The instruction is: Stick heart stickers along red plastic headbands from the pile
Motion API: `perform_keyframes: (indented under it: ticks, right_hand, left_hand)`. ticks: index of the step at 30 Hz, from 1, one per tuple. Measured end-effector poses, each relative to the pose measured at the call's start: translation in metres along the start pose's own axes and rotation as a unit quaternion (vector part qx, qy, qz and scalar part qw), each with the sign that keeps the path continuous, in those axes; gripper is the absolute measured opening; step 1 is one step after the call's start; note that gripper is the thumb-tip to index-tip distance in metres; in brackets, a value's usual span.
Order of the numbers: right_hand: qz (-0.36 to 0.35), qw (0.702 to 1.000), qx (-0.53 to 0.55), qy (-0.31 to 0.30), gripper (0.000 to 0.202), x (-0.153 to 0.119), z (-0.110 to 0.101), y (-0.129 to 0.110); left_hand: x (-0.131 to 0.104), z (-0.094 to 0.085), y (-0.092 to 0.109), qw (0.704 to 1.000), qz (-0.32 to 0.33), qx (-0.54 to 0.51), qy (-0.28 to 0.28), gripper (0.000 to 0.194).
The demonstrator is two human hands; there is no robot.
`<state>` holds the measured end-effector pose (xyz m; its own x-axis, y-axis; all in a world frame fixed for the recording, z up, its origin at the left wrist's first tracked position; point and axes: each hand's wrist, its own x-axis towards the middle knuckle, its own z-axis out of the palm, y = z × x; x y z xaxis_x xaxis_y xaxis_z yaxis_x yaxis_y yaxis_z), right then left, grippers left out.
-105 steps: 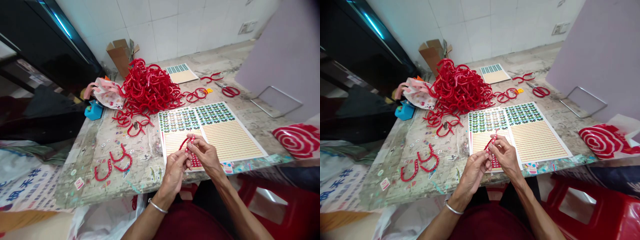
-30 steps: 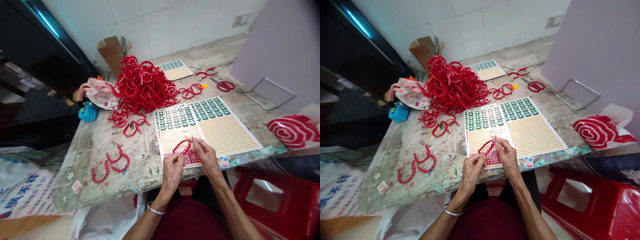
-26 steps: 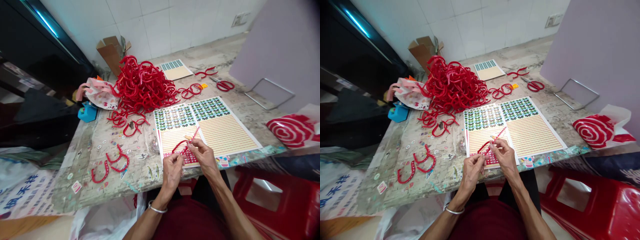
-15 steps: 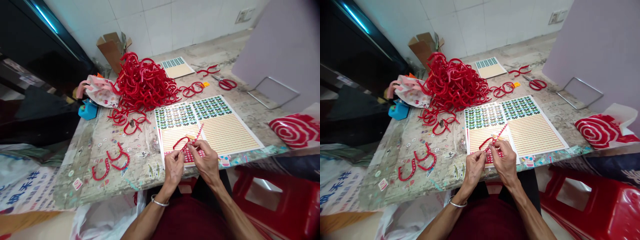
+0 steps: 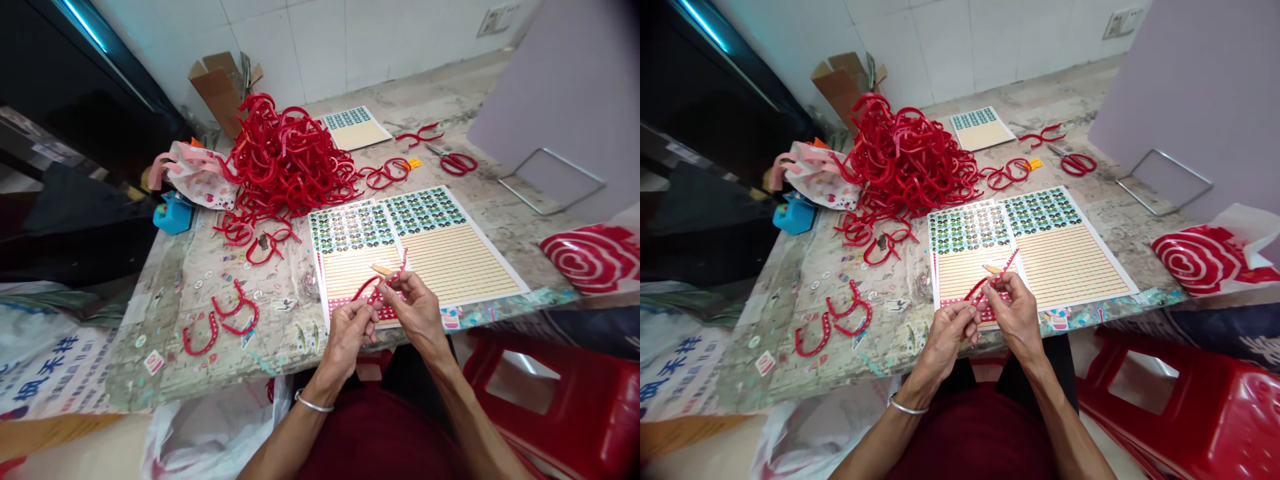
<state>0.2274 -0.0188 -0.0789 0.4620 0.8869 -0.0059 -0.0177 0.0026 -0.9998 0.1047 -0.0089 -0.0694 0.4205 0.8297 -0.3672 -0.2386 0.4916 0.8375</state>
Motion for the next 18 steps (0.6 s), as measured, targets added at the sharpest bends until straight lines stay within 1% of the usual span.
perform_keyframes:
  ticks: [7, 14, 18]
  right_hand:
    - [0.031, 0.998, 0.051, -0.032, 0.025, -0.002, -0.003, -0.004]
    - [0.081, 0.993, 0.071, -0.049, 0.027, 0.002, -0.011, -0.008]
    - [0.108, 0.989, 0.084, -0.054, 0.027, 0.002, -0.013, -0.009]
  left_hand:
    - [-0.001, 0.001, 0.001, 1.0, -0.016, -0.009, -0.006, 0.025]
    - [-0.002, 0.002, 0.002, 0.999, -0.016, -0.011, -0.028, 0.023]
    - [-0.001, 0.002, 0.001, 1.0, -0.004, 0.002, -0.024, 0.025]
